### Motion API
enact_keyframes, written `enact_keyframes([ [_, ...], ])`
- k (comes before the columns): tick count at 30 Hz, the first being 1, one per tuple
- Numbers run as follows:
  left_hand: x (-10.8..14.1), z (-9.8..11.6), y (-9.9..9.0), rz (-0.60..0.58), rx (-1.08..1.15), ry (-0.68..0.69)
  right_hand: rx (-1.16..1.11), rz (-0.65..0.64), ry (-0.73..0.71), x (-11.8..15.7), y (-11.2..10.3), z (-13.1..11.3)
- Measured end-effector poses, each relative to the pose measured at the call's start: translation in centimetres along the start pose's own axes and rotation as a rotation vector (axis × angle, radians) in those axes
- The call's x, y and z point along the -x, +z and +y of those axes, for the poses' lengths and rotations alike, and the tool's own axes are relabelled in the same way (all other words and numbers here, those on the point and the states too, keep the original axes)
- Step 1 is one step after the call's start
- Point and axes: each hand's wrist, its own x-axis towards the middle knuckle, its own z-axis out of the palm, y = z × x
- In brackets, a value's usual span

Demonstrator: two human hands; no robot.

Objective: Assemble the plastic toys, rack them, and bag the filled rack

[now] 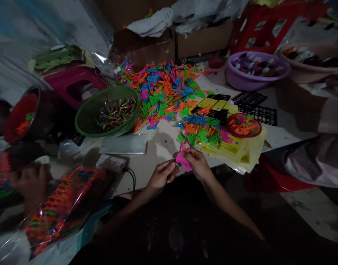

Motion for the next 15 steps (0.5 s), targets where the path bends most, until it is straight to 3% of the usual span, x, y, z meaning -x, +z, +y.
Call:
enact_keyframes([
  [5,-0.5,-0.6,-0.4,0.047,-0.12,0.014,0.216,0.067,-0.069,0.3,0.2,-0.5],
  [10,-0.9,-2.5,0.2,0.047,-0.329,0.109,0.365,0.196,-0.186,0.5,1.0,0.6],
  [13,-2.1,-2.5,0.3,-0.013,-0.501,0.165,0.425,0.19,-0.178,-0.9,-0.8,0.6],
  [15,-3.8,-0.7,-0.7,-0.004,-0.685,0.269,0.532,0.21,-0.191,-2.9,-3.5,-0.3],
])
